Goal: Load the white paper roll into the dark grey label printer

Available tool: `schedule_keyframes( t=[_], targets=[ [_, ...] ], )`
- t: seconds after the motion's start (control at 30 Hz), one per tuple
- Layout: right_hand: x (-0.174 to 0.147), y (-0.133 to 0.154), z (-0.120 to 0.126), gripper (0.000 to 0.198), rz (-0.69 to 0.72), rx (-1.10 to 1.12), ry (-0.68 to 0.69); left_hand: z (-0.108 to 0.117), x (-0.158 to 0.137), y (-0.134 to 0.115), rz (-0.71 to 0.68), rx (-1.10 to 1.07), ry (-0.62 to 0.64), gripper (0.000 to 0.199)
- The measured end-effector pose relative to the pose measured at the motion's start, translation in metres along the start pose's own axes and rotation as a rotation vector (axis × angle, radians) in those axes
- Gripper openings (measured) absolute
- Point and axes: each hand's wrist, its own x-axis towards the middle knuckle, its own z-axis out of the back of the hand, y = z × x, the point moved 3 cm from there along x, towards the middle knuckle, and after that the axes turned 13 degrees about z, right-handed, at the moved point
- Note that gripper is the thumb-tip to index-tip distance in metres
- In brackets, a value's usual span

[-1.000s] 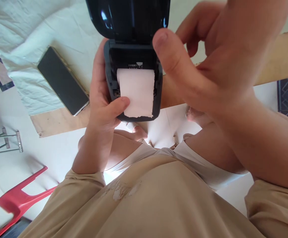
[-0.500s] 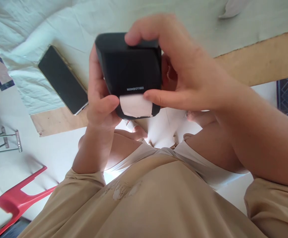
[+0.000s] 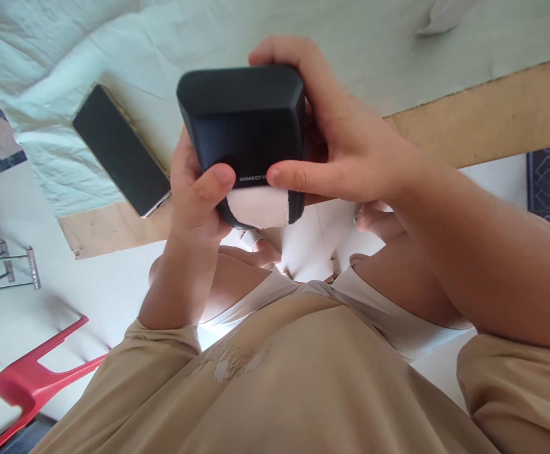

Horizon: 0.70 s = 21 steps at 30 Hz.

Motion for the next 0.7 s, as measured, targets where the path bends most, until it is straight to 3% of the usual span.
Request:
schedule_keyframes(
  t=[0.5,0.7],
  targets=[
    [0.003,-0.002,0.001,0.086,-0.007,-0.034,-0.029,-0.016,-0.009,-0.015,0.077,-0.039,-0.083,0.056],
    [0.004,-0.008,-0.001,0.087,-0.004,0.001,-0.025,-0.011,-0.004,-0.010,0.013,-0.030,-0.045,0.066]
  ],
)
